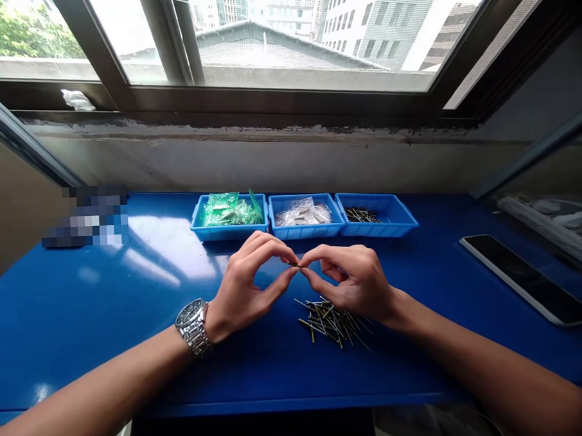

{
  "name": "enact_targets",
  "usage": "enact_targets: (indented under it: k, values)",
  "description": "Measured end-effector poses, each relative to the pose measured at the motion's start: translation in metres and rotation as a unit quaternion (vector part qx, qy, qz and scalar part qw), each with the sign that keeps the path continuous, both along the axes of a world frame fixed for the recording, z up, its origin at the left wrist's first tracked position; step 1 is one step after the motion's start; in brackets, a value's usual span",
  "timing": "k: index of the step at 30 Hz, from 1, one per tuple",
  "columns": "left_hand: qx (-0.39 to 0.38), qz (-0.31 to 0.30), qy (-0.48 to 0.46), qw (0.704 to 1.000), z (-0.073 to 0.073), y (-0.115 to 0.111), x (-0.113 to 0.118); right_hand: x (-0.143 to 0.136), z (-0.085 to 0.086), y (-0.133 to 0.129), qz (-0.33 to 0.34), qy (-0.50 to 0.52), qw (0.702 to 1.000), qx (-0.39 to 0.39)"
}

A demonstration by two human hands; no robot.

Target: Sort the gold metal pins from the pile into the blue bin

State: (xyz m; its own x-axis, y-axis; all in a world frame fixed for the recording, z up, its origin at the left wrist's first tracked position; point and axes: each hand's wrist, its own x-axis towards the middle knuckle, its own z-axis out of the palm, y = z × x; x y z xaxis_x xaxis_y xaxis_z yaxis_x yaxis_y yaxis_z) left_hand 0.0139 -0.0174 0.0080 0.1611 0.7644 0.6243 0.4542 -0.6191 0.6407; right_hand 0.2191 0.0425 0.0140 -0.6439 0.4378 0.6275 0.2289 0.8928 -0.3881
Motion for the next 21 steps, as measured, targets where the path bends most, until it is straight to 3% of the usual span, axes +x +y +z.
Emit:
enact_targets:
  k: [5, 9, 21]
  values:
    - [-0.035, -0.002, 0.010, 0.999, -0.001, 0.000, -0.001, -0.001, 0.005, -0.006, -0.028, 0.041, 0.997, 0.061]
    - [-0.057, -0.040, 0.028, 0.997, -0.002, 0.000, 0.000, -0.003, 0.007, -0.010, -0.007, 0.040, 0.997, 0.071]
    - [-0.015, 0.008, 0.013, 1.000, 0.000, 0.000, -0.002, 0.000, 0.003, 0.003, -0.011, -0.020, 0.999, -0.029]
